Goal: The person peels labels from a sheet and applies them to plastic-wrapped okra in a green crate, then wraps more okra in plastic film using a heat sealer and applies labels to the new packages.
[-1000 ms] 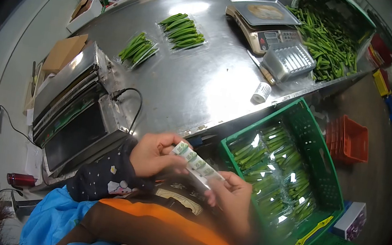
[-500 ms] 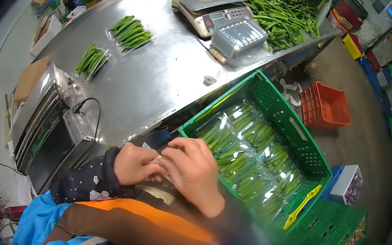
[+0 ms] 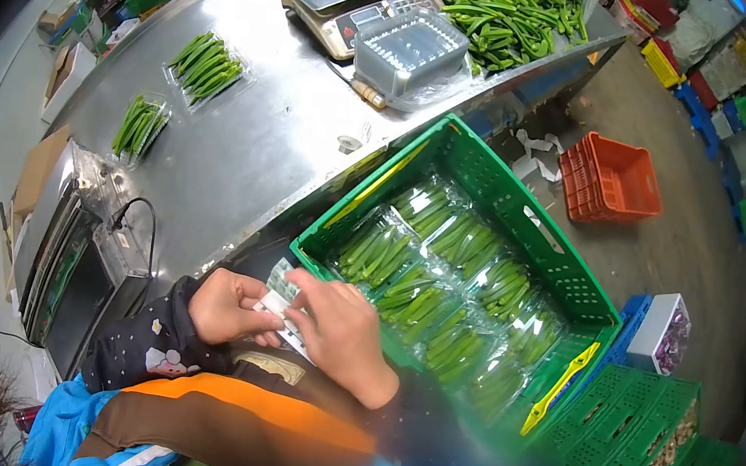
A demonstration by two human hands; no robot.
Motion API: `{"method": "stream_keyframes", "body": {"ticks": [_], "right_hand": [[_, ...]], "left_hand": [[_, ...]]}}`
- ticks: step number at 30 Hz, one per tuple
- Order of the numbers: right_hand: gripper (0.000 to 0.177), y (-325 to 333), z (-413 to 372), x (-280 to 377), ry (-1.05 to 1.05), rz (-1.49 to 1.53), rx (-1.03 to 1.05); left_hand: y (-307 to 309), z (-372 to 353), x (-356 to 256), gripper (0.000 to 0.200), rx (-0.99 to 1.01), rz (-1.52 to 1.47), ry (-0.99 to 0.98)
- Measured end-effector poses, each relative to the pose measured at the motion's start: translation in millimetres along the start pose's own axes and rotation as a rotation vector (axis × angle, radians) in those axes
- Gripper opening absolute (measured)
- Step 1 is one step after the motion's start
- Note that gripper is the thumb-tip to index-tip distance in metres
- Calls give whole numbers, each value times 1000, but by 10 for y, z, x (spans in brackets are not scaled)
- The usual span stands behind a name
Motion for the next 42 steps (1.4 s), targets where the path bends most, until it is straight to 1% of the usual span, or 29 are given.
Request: {"method": "stream_keyframes", "body": {"ticks": [1, 3, 4, 5, 7, 8, 9, 11, 13, 14, 15, 17, 18, 20, 21, 23, 25, 27, 28, 29, 31, 32, 33, 34, 35, 38, 40, 41, 42], "right_hand": [[36, 2, -9, -33, -1, 5, 0], [38, 21, -25, 10, 227, -151, 6], [34, 42, -30, 16, 278, -173, 75], [34, 85, -41, 15, 283, -166, 83], [28, 98, -90, -289, -245, 527, 94], [27, 241, -78, -490, -318, 583, -15], [28, 396, -72, -790, -455, 660, -76], [37, 697, 47, -1404, -501, 696, -166], [40, 956, 175, -2126, -554, 566, -137], [41, 1018, 196, -2539, -536, 534, -178], [40, 1066, 197, -2935, -548, 400, -151], [40, 1025, 282, -3362, -632, 268, -48], [40, 954, 323, -3552, -630, 272, -7], [37, 837, 380, -3907, -570, 180, 33], [37, 758, 381, -4088, -568, 176, 69], [39, 648, 373, -4419, -553, 54, 113], [39, 519, 348, -4660, -539, 45, 161], [37, 457, 324, -4790, -487, -51, 208], [37, 414, 295, -4829, -499, 2, 226], [37, 380, 253, -4864, -520, -24, 249], [37, 367, 234, -4919, -367, -181, 253], [37, 376, 199, -4974, -367, -185, 258], [37, 378, 194, -4911, -440, -108, 203], [36, 373, 191, -4861, -512, -29, 146], [36, 357, 206, -4825, -512, -29, 147], [37, 345, 231, -4791, -475, -78, 126], [38, 354, 233, -4776, -402, -179, 123], [38, 356, 210, -4791, -406, -178, 123], [38, 371, 235, -4725, -340, -292, 136]], "left_hand": [[-10, 17, -7, 12, -8, 3, 7], [-36, 74, -11, 13, -12, -12, 27], [-48, 97, -4, 14, -13, -29, 44], [-53, 100, -16, 14, -20, -38, 44], [-83, 94, -29, 14, 33, -60, 83], [-72, 98, -21, 15, 15, -38, 73], [-52, 93, -25, 15, 3, -53, 67], [-25, 74, -29, 14, -3, -76, 48], [5, 70, 29, 14, -36, -140, 36], [27, 53, 51, 13, -59, -140, 33], [46, 39, 73, 13, -83, -142, 28], [90, 2, 119, 12, -198, -183, 30], [118, -13, 158, 10, -248, -203, 19], [161, -23, 301, 9, -332, -226, -19], [173, -38, 380, 8, -372, -228, -12], [184, -56, 526, 7, -414, -212, 32], [170, -74, 570, 6, -444, -241, 66], [184, -82, 564, 5, -482, -256, 81], [184, -70, 628, 4, -499, -298, 73], [212, -67, 677, 4, -496, -310, 72], [209, -49, 730, 4, -511, -231, 95], [197, -27, 719, 5, -525, -245, 83], [189, -12, 727, 5, -523, -249, 84], [190, -5, 726, 5, -531, -169, 86], [191, 0, 726, 5, -540, -88, 88], [195, 30, 830, 4, -545, -116, 58], [195, 33, 772, 4, -544, -127, 63], [193, 36, 755, 4, -542, -137, 67], [187, 40, 758, 4, -540, -138, 70]]}}
Point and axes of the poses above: each hand's wrist, its own z-axis towards the middle knuckle, its own y-axis out of the back of the hand, x = y × z, the point moved 6 cm from there along z, towards the middle knuckle, and after that the axes turned 7 degrees about y, right-handed, at the moved point
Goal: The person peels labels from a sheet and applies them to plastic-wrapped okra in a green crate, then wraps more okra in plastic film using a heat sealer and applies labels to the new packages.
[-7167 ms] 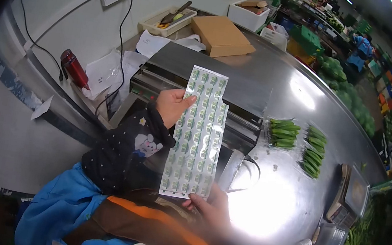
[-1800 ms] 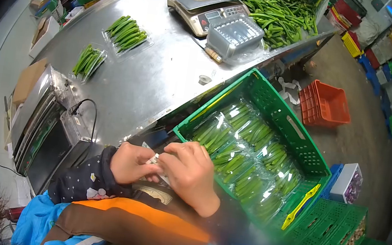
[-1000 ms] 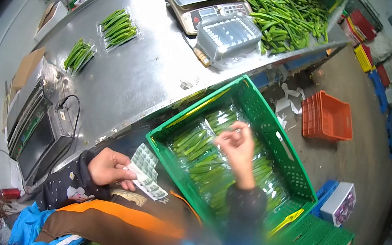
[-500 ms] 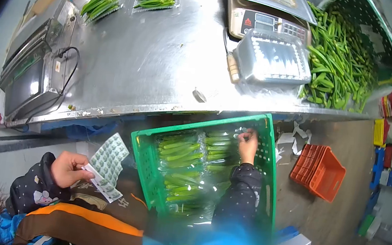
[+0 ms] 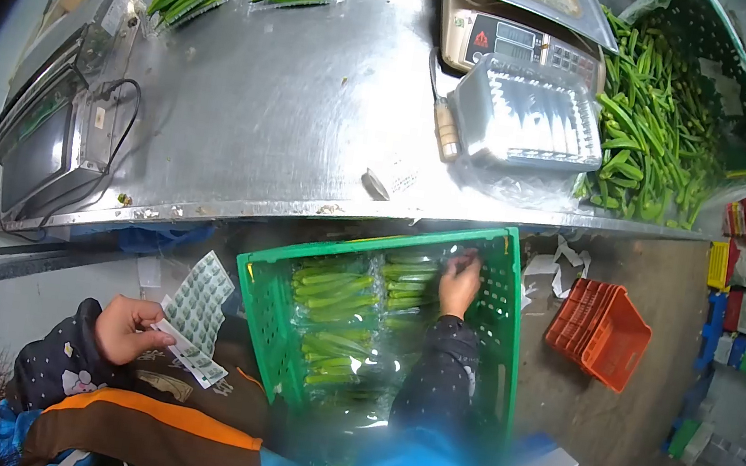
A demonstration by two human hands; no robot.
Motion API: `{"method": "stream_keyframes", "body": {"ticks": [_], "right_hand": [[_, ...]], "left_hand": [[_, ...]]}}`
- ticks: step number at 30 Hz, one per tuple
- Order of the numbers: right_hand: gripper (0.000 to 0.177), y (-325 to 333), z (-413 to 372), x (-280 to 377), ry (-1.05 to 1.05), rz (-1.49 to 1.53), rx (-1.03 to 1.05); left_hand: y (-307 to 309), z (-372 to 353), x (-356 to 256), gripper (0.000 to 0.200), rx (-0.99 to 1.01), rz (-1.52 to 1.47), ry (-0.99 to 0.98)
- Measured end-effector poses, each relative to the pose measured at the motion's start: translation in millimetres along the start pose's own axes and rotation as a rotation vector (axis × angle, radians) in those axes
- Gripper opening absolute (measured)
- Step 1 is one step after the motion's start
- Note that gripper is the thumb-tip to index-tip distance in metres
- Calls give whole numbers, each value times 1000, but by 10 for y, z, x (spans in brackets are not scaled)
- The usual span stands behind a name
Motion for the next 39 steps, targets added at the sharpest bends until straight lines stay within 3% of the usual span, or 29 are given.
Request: {"method": "stream_keyframes", "body": {"ticks": [2, 5, 8, 10, 13, 15, 16, 17, 19, 23, 25, 27, 29, 30, 32, 33, 35, 36, 37, 39], "right_hand": [[39, 38, -1, 97, 54, -118, -14], [41, 30, 0, 177, 1, -168, 1], [41, 49, -42, 304, -85, -419, 49], [44, 121, -76, 422, -92, -484, -30], [22, 149, -209, 614, -28, -152, -164], [12, -86, -500, 473, -165, 221, -48], [12, -211, -699, 603, -433, 519, 48], [12, -302, -833, 801, -503, 600, 140], [13, -474, -926, 931, -294, 454, 202], [14, -696, -906, 968, -194, 362, 178], [14, -702, -859, 1078, -91, 17, 194], [15, -682, -855, 1199, -23, -32, 164], [14, -669, -851, 1321, 41, -231, 141], [14, -662, -851, 1358, 43, -228, 141], [12, -485, -833, 1442, 76, -103, -89], [12, -442, -844, 1467, 77, -101, -92], [10, -377, -896, 1530, 62, 210, -104], [8, -234, -940, 1932, 51, 338, -80], [11, -140, -1043, 2291, -145, 574, 71], [12, 84, -1218, 3149, 53, 656, 327]], "left_hand": [[-13, 4, 15, 3, 2, 4, 10], [-12, 9, 20, 4, 11, 29, 8], [-9, 0, -35, 6, -13, 92, -30], [4, -28, -113, 7, 1, 151, 18], [5, -49, -96, 9, 7, 192, 51], [34, -52, -28, 9, 7, 138, 14], [45, -73, -100, 10, -4, 175, -13], [55, -79, -96, 10, -11, 175, -13], [34, -73, -94, 10, 14, 176, -53], [44, -111, -120, 8, 34, 150, -36], [50, -137, -122, 8, 26, 137, -49], [47, -147, -62, 8, 13, 124, -53], [66, -127, -27, 10, -65, 135, -191], [47, -133, -37, 10, -69, 135, -191], [-4, -131, -102, 11, -63, -207, -178], [1, -133, -138, 11, -65, -205, -181], [42, -143, -216, 11, -75, 116, -192], [-9, -67, -94, 10, -19, 6, -242], [-29, -93, -147, 9, 4, -65, -201], [-60, -109, -215, 13, 68, -135, -149]]}}
Point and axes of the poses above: each hand's wrist, its own z-axis towards the middle knuckle, its own y-axis out of the back of the hand, x = y × z, the point moved 6 cm from there along z, towards the middle knuckle, and after that the axes turned 7 degrees about y, right-handed, at the moved point
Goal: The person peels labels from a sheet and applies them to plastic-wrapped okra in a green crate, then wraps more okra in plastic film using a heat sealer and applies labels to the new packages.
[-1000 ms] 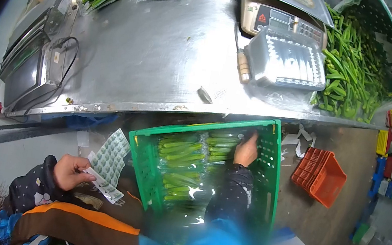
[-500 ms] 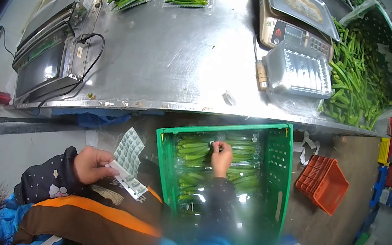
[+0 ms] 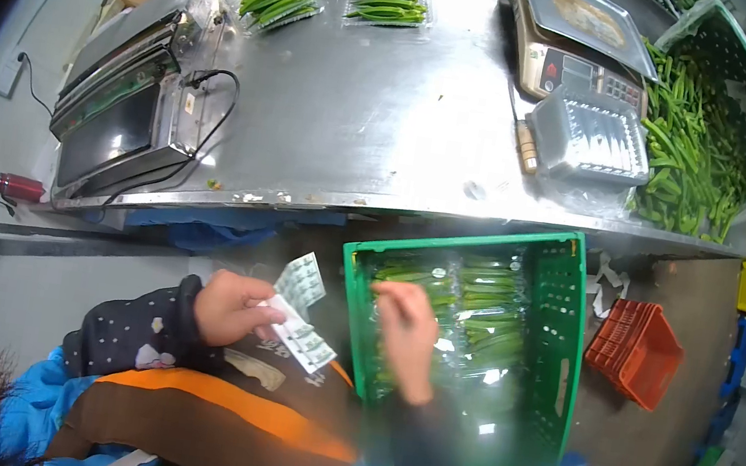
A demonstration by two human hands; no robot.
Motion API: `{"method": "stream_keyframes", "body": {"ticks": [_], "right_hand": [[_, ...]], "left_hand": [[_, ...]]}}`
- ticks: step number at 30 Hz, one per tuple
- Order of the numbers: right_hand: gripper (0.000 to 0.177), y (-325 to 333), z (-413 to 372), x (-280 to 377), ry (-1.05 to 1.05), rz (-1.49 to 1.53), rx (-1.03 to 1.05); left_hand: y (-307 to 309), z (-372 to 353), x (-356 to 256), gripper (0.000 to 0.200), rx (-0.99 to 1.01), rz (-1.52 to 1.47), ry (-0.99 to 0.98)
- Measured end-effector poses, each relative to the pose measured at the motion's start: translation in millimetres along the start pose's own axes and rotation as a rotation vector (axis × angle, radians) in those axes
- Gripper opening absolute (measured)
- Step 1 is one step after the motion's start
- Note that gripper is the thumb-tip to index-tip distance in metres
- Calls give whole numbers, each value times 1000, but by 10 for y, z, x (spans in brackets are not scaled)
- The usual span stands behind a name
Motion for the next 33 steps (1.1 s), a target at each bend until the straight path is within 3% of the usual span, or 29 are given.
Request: {"method": "stream_keyframes", "body": {"ticks": [1, 2, 4, 8, 10, 12, 14, 16, 18, 20, 22, 24, 26, 28, 30, 33], "right_hand": [[16, -50, -21, 87, 8, -19, 15], [18, -276, -107, 507, 137, -34, 269], [20, -397, -211, 579, 160, -26, 318], [18, -409, -341, 600, 172, -59, 202], [17, -363, -437, 744, 377, -345, 83], [17, -363, -544, 848, 459, -387, 87], [22, -278, -566, 714, 139, 27, -23], [33, -229, -588, 565, -66, 92, -154], [34, -265, -659, 517, 10, -21, -102], [33, -276, -653, 648, 255, -182, 7], [31, -309, -741, 475, -143, 366, 41], [34, -35, -653, 358, -222, 512, -49], [37, 484, -590, -387, -311, 672, -291], [40, 997, -668, -1092, -254, -21, -307], [41, 1130, -808, -1599, -284, -111, -300], [41, 1082, -881, -1787, -329, -318, -243]], "left_hand": [[33, -10, 52, 12, 6, 25, 2], [-36, 19, -12, 11, -3, -18, -2], [-57, 20, -45, 11, 11, -11, 6], [-92, 22, -27, 12, 29, 35, -27], [-85, 29, 1, 14, 2, 71, 28], [-93, 26, 0, 14, 9, 69, 39], [-103, 11, 12, 15, 13, 65, 53], [-110, 4, -23, 17, -20, 30, -2], [-125, 22, -7, 16, -10, 20, 16], [-150, 30, 30, 16, 0, 8, 40], [-135, 47, 43, 16, -38, 30, 48], [-130, 50, 47, 16, -41, 43, 56], [-127, 40, 62, 16, -33, -6, 64], [-128, 33, 53, 14, -23, -27, 64], [-114, 25, 89, 13, -28, -27, 94], [-115, 24, 123, 13, -15, 1, 122]]}}
Point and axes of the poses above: each hand's wrist, its own z-axis towards the middle knuckle, its own y-axis out of the back of the hand, x = y × z, the point moved 6 cm from there along z, towards the middle knuckle, and after that the axes turned 7 degrees about y, right-handed, at the moved point
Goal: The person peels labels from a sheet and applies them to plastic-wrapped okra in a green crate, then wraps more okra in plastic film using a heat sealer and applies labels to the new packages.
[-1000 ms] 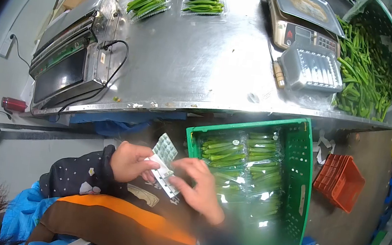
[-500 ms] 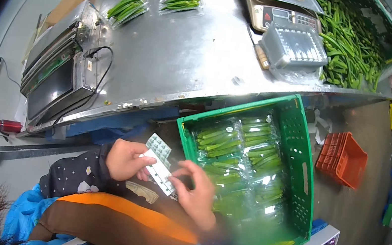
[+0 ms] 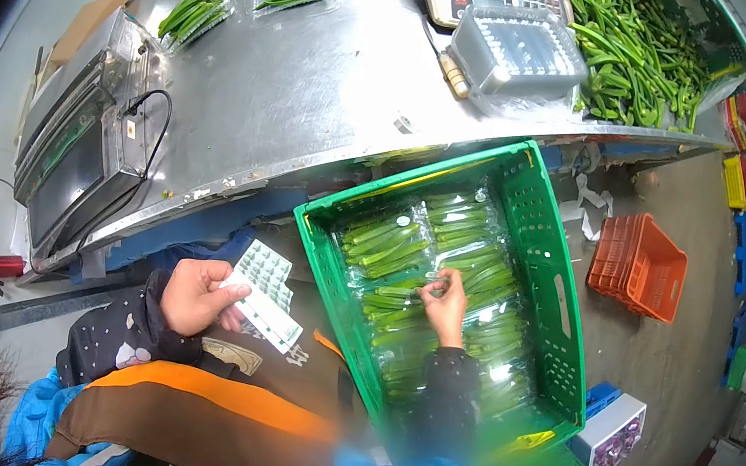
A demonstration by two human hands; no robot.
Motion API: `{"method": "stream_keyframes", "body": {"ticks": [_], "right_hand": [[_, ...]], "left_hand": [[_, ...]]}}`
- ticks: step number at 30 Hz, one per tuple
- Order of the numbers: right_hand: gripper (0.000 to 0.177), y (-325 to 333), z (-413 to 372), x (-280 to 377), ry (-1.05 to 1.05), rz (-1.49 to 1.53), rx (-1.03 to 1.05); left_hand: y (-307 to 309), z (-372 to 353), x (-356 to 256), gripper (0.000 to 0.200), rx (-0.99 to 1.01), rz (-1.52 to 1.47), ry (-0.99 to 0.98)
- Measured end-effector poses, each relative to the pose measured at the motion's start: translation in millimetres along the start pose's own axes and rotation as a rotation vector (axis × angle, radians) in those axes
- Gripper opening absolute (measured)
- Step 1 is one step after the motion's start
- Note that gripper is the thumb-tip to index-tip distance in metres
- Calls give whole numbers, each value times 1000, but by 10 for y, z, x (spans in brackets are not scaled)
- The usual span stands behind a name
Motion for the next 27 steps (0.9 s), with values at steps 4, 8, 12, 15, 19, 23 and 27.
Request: {"method": "stream_keyframes", "body": {"ticks": [4, 8, 12, 15, 19, 23, 27], "right_hand": [[38, 23, -33, -77, 82, -289, -166], [23, 488, -387, -241, -69, -68, -376], [14, 782, -1067, -429, -46, -167, -166], [14, 782, -1311, -457, -113, -240, -111], [16, 602, -1323, -582, -93, -271, -112], [17, 617, -1339, -521, -126, -406, -342], [9, 566, -1279, 341, -59, 71, -464]], "left_hand": [[-13, 14, 3, 12, -3, -24, -7], [-23, 19, -13, 13, 34, -13, -11], [-59, 50, -46, 14, 80, -26, -15], [-113, 69, -101, 14, 100, -9, -37], [-220, 81, -191, 14, 144, 38, -45], [-282, 78, -218, 13, 164, 64, -43], [-316, 69, -281, 12, 181, 92, -48]]}}
Point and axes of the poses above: each hand's wrist, its own z-axis towards the middle knuckle, its own y-axis out of the back of the hand, x = y × z, the point moved 6 cm from there along z, towards the middle knuckle, and after that the axes turned 7 degrees about y, right-handed, at the moved point
